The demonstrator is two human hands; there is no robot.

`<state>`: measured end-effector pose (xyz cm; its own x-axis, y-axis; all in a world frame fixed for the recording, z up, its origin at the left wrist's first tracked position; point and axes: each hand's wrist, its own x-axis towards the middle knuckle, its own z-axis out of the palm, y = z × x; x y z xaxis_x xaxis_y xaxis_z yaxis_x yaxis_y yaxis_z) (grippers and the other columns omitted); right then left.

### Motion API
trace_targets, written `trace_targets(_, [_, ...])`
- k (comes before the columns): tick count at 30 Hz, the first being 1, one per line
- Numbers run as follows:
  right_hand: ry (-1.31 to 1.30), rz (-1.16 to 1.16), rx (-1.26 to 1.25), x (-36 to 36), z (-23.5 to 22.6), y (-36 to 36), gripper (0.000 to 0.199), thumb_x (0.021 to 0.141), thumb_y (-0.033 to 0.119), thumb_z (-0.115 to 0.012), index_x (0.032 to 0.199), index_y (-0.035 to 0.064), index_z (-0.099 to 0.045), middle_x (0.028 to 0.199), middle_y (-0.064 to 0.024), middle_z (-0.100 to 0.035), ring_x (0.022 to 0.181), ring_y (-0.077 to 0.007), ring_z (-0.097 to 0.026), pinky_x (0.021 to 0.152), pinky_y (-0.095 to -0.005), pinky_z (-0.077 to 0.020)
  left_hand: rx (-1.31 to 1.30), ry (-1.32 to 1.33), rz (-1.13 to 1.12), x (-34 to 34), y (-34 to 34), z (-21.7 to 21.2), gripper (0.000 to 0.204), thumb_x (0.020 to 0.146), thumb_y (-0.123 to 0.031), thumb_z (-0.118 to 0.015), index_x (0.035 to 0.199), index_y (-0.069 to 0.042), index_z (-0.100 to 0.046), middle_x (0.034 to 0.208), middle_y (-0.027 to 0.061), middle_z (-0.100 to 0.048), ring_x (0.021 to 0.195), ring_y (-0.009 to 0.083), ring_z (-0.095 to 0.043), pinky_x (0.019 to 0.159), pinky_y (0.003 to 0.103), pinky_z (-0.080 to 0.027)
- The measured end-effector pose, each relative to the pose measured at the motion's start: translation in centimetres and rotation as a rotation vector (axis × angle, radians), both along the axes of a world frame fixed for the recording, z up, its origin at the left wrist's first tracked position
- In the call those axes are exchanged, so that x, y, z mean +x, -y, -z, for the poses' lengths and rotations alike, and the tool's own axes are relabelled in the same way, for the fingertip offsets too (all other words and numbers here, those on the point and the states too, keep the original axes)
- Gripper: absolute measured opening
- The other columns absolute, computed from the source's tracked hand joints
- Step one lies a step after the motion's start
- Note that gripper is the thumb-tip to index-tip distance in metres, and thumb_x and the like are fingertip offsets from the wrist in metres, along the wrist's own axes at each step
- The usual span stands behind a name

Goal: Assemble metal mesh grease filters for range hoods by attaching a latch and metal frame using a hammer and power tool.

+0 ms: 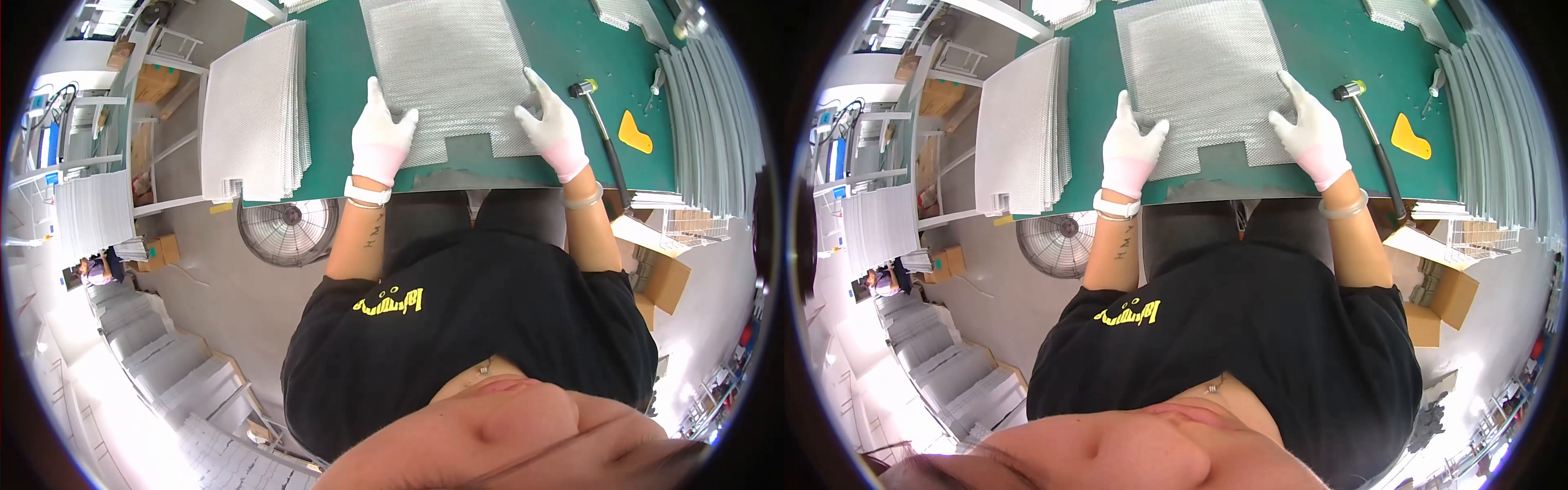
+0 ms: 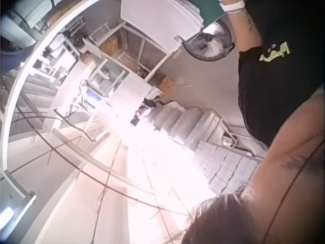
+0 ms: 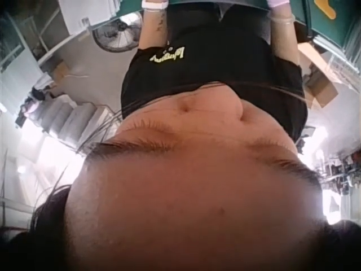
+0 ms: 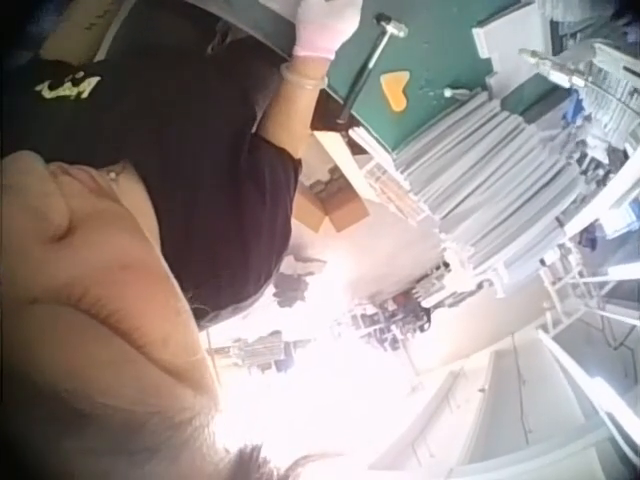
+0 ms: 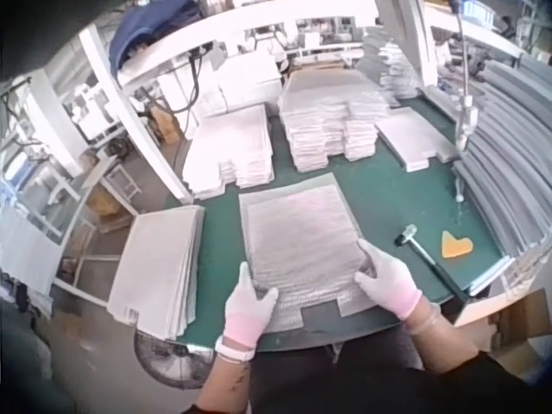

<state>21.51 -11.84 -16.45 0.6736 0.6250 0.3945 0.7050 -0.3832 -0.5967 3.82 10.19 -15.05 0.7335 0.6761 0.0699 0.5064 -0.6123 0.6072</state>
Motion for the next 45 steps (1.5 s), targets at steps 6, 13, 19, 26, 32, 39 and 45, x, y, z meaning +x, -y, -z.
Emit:
trace_targets(6, [-0.116,0.063,-0.242,-0.7,-0.3,-0.2,0.060,0.085,0.025,-0.071,0.141,0.0104,-0.051,0.110,-0.0168,-0.064,0.100,-0.0340,-0.064,0.086,-0.0403,-0.0528,0.154,-0.080,0.011,-0.5,-0.3,1.8,0.085,0.085,-0.032,-0.073,0.148,0.009,-0.033,0.118,0.0252,-0.063,0.105,0.0375,-0.065,0.089,0.041,-0.053])
trace_targets(13, [-0.096,0.072,-0.345,-0.2,-0.4,0.0,0.059,0.088,0.028,-0.069,0.141,0.0103,-0.051,0.109,-0.0180,-0.063,0.100,-0.0359,-0.064,0.086,-0.0412,-0.0531,0.154,-0.096,0.011,0.0,-0.3,1.6,0.086,0.083,-0.036,-0.074,0.148,0.006,-0.036,0.118,0.0239,-0.062,0.106,0.0368,-0.064,0.089,0.042,-0.053])
trace_targets(19, [-0.161,-0.056,-0.599,1.9,-3.2,0.2,0.051,0.088,0.036,-0.065,0.133,0.0132,-0.059,0.108,-0.0194,-0.064,0.102,-0.0370,-0.064,0.090,-0.0429,-0.0520,0.175,-0.185,0.016,-0.2,-0.8,0.0,0.079,0.079,-0.038,-0.077,0.145,-0.006,-0.047,0.129,0.0222,-0.055,0.114,0.0381,-0.058,0.094,0.044,-0.051])
trace_targets(26, [0.001,0.774,-0.529,28.8,-4.1,-0.3,0.069,0.088,0.056,-0.060,0.130,0.0013,-0.060,0.121,-0.0238,-0.067,0.115,-0.0396,-0.063,0.098,-0.0471,-0.0510,0.362,-0.107,0.297,0.7,-4.1,2.1,0.064,0.079,-0.042,-0.075,0.135,-0.015,-0.061,0.157,0.0241,-0.031,0.142,0.0490,-0.030,0.118,0.059,-0.021])
trace_targets(32, [-0.093,0.714,-0.688,37.4,-1.9,0.3,0.075,0.076,0.055,-0.067,0.137,0.0120,-0.058,0.124,-0.0243,-0.066,0.118,-0.0395,-0.063,0.103,-0.0477,-0.0475,0.496,0.086,0.188,-0.7,-2.4,0.2,0.066,0.083,-0.038,-0.073,0.139,-0.008,-0.055,0.154,0.0316,-0.030,0.141,0.0484,-0.031,0.115,0.059,-0.024])
trace_targets(39, [-0.177,0.642,-0.326,42.7,-0.8,3.2,0.096,0.080,0.070,-0.064,0.143,-0.0015,-0.048,0.141,-0.0253,-0.055,0.132,-0.0373,-0.052,0.110,-0.0401,-0.0413,0.303,0.185,0.145,-2.2,-0.2,-0.2,0.072,0.082,-0.025,-0.074,0.144,-0.002,-0.046,0.156,0.0300,-0.026,0.143,0.0453,-0.030,0.117,0.052,-0.026])
trace_targets(45, [-0.128,0.602,0.421,38.7,-6.7,4.2,0.085,0.084,0.045,-0.074,0.143,-0.0066,-0.042,0.139,-0.0209,-0.053,0.125,-0.0304,-0.055,0.108,-0.0383,-0.0421,0.238,0.264,0.134,-3.4,0.8,-0.9,0.071,0.083,-0.020,-0.073,0.146,-0.004,-0.044,0.157,0.0274,-0.026,0.145,0.0430,-0.028,0.118,0.050,-0.026])
